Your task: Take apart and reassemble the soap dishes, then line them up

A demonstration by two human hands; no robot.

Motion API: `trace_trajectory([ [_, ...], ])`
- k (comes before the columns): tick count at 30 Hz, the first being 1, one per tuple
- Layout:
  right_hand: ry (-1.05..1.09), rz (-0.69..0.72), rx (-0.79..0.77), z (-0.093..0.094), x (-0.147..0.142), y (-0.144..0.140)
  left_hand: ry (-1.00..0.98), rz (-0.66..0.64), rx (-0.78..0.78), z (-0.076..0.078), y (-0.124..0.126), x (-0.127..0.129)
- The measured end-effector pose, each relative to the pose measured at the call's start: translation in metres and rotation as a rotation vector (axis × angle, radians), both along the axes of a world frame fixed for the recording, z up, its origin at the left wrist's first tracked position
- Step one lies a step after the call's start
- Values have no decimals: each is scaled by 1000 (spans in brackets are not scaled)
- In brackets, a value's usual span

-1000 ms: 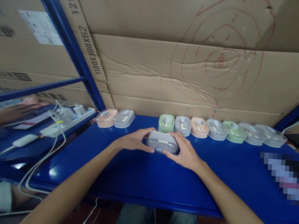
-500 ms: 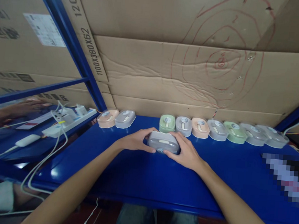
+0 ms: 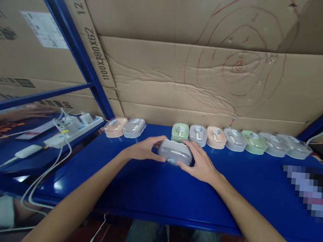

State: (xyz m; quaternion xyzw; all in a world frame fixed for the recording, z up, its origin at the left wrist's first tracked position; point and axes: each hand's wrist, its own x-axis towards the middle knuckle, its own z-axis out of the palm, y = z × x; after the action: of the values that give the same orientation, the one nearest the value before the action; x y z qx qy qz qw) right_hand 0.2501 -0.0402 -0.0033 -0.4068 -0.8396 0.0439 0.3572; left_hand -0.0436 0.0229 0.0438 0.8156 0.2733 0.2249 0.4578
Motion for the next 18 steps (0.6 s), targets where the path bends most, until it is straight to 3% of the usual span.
trace_trajectory([
  [6,23,16,5,2,0,1,7,72,-268,10,17,-33],
  [11,33,18,-20,2,-1,0,55,372,-263,13,26,-53],
  [18,13,13,-44,0,-1,1,106,696,-288,8,34,-48],
])
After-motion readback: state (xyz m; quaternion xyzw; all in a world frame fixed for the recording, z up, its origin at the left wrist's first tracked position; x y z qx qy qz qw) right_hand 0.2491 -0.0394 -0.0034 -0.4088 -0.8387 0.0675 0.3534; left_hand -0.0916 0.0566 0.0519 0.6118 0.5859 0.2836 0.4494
